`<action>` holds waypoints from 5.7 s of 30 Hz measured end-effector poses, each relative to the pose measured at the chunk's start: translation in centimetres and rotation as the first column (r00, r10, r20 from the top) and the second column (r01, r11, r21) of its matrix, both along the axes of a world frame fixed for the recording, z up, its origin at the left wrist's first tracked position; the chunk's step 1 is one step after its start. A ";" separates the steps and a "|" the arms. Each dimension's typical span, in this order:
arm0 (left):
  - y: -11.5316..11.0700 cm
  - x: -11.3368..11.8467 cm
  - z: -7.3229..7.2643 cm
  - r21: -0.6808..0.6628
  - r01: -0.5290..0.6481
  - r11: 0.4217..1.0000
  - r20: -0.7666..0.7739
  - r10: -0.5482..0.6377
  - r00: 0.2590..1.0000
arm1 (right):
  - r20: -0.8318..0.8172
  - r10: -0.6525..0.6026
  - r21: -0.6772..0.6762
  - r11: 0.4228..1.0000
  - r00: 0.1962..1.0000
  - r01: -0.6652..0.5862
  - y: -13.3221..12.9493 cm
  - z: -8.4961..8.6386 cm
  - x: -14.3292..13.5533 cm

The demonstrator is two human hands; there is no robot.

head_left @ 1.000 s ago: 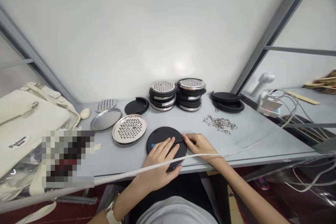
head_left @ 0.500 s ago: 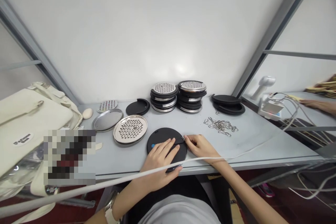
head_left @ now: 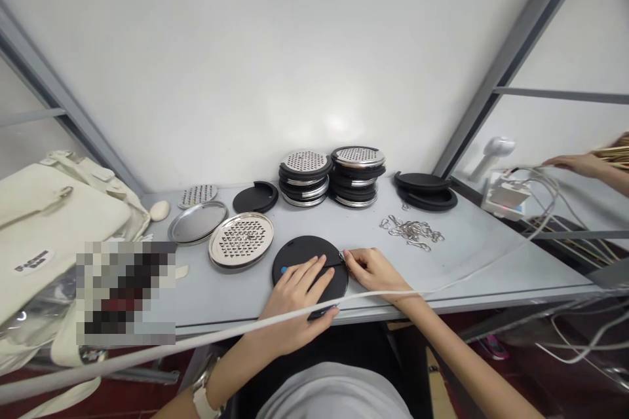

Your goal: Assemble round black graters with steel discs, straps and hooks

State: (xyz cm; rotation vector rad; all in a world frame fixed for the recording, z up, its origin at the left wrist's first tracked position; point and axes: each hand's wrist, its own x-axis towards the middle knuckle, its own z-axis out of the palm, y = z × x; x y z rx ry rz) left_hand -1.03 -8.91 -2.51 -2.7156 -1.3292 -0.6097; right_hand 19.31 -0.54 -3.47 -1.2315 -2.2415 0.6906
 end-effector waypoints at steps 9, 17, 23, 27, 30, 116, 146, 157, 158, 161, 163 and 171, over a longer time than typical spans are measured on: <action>0.0 0.0 0.0 0.006 -0.003 1.000 0.018 0.003 1.000 | 0.009 0.002 0.013 1.000 1.000 -0.002 -0.1 0.3 0.0; 0.1 0.1 -0.1 0.009 -0.002 1.000 0.023 0.002 1.000 | 0.018 -0.004 -0.009 1.000 1.000 0.004 0.0 0.1 0.1; 0.1 0.1 -0.2 0.016 -0.007 1.000 0.034 0.007 0.999 | 0.032 -0.010 -0.003 1.000 0.999 0.010 -0.1 0.3 0.0; 0.1 0.0 -0.1 0.014 -0.002 1.000 0.027 0.001 1.000 | 0.040 -0.019 0.011 1.000 0.999 0.019 -0.2 0.4 0.0; 0.1 0.0 -0.1 0.013 0.000 1.000 0.033 0.000 0.999 | 0.047 -0.015 0.008 1.000 0.999 0.014 -0.2 0.3 0.0; 0.2 0.1 -0.9 0.072 -0.044 0.996 -0.063 0.049 0.997 | 0.076 -0.012 0.033 0.999 0.997 0.010 0.0 0.4 0.0; 0.2 0.2 -0.7 0.072 -0.047 0.996 -0.062 0.052 0.997 | 0.043 -0.018 0.053 0.998 0.999 0.016 -0.2 0.3 0.0; 0.1 0.2 -0.7 0.074 -0.063 0.995 -0.064 0.068 0.996 | 0.066 -0.023 0.070 0.997 0.998 0.019 -0.1 0.2 0.0; 0.1 0.2 -0.7 0.076 -0.063 0.995 -0.059 0.067 0.996 | 0.069 -0.019 0.071 0.997 0.997 0.015 -0.1 0.3 0.0; 0.1 0.1 -0.7 0.070 -0.063 0.996 -0.053 0.067 0.996 | 0.082 -0.007 0.073 0.997 0.997 0.001 -0.1 0.5 -0.1; 0.1 0.1 -0.7 0.064 -0.063 0.996 -0.056 0.066 0.996 | 0.089 -0.002 0.069 0.998 0.996 -0.004 -0.2 0.6 -0.1; 0.0 0.2 -0.7 0.065 -0.062 0.996 -0.053 0.065 0.996 | 0.083 -0.003 0.057 0.998 0.997 -0.001 -0.2 0.4 -0.1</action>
